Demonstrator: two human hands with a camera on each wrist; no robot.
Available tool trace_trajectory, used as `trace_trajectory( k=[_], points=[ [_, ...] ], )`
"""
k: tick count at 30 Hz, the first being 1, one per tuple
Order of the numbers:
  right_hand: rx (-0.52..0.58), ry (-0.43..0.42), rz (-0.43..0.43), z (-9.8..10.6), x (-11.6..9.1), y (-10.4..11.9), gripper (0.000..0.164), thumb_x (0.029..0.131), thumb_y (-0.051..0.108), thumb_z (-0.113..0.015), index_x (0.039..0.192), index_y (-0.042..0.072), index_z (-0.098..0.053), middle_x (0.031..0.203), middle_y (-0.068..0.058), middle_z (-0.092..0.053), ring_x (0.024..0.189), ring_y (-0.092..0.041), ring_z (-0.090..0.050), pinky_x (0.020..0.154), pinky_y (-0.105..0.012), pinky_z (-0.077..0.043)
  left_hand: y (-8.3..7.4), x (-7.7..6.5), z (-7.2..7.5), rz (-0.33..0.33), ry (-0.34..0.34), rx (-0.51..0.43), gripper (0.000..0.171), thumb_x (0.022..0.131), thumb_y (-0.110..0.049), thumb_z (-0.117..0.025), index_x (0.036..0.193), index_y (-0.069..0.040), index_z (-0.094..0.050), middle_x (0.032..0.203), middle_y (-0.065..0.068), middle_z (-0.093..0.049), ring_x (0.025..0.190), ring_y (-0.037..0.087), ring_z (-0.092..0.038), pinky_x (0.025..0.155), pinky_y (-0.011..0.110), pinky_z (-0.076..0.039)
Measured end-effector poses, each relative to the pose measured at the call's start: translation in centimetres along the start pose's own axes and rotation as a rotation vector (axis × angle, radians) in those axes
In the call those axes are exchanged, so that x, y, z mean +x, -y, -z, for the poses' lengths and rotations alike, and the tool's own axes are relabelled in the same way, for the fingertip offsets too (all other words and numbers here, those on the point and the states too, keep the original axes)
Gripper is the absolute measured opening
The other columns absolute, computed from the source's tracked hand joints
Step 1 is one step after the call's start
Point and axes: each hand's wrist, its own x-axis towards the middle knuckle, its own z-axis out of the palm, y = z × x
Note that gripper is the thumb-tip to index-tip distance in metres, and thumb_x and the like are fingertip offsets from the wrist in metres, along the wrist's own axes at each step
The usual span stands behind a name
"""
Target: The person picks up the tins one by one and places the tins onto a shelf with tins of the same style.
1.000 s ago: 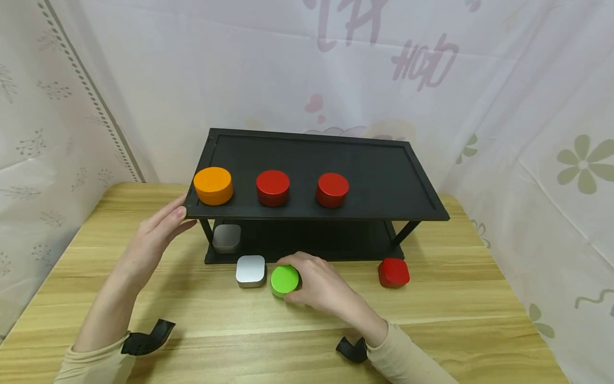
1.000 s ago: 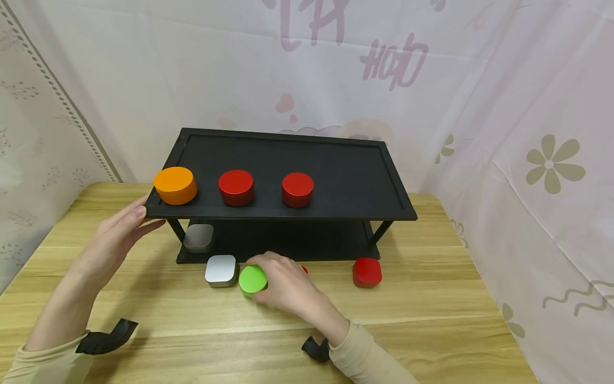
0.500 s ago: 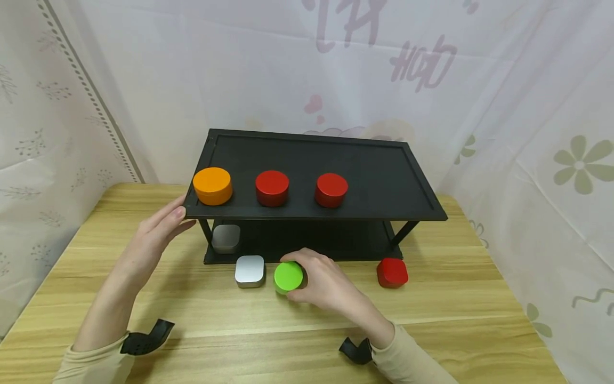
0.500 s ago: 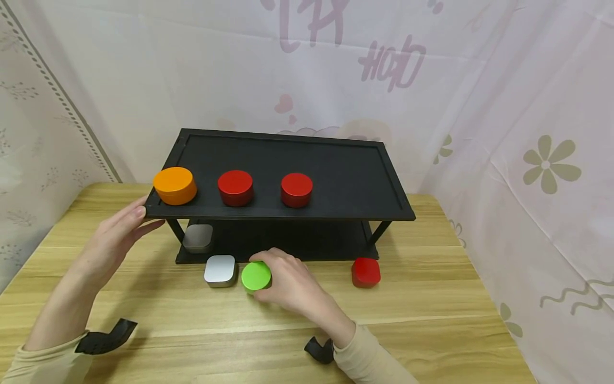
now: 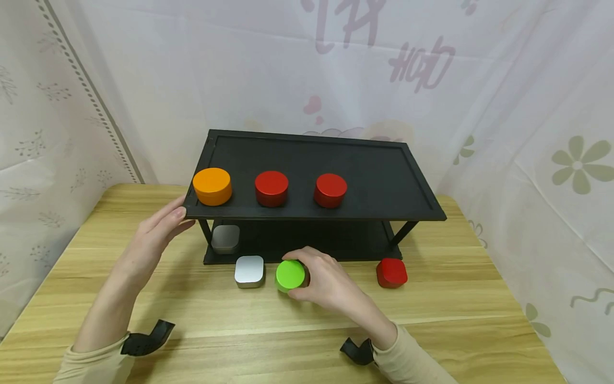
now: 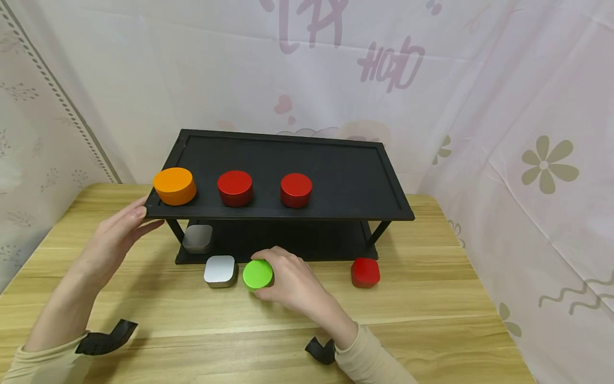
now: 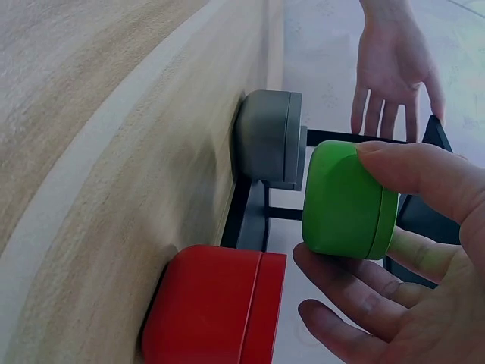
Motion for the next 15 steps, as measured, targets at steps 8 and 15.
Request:
trace_trajectory(
  k=[8,15],
  points=[
    [0.009,-0.007,-0.015,0.32,-0.24,0.09,0.057,0.068,0.023,-0.082,0.12,0.026,-0.058,0.111,0.01,-0.06,0.093,-0.007,-0.056,0.08,-0.025,-0.048,-0.2,0.02,-0.24,-0.017,-0.006,-0.051,0.045,0.102,-0.022,-0.038,0.145,-0.009,-0.037,0.142,-0.009,-0.047,0.123,-0.003,-0.048,0.097,0.011,-0.041],
    [0.019,-0.012,-0.009,0.53,-0.39,0.12,0.057,0.069,0.023,-0.081,0.12,0.026,-0.057,0.111,0.011,-0.06,0.093,-0.006,-0.055,0.08,-0.025,-0.048,-0.39,0.0,-0.35,-0.023,0.007,-0.074,0.044,0.102,-0.022,-0.037,0.145,-0.008,-0.037,0.14,-0.011,-0.049,0.124,-0.002,-0.047,0.098,0.011,-0.04]
  ],
)
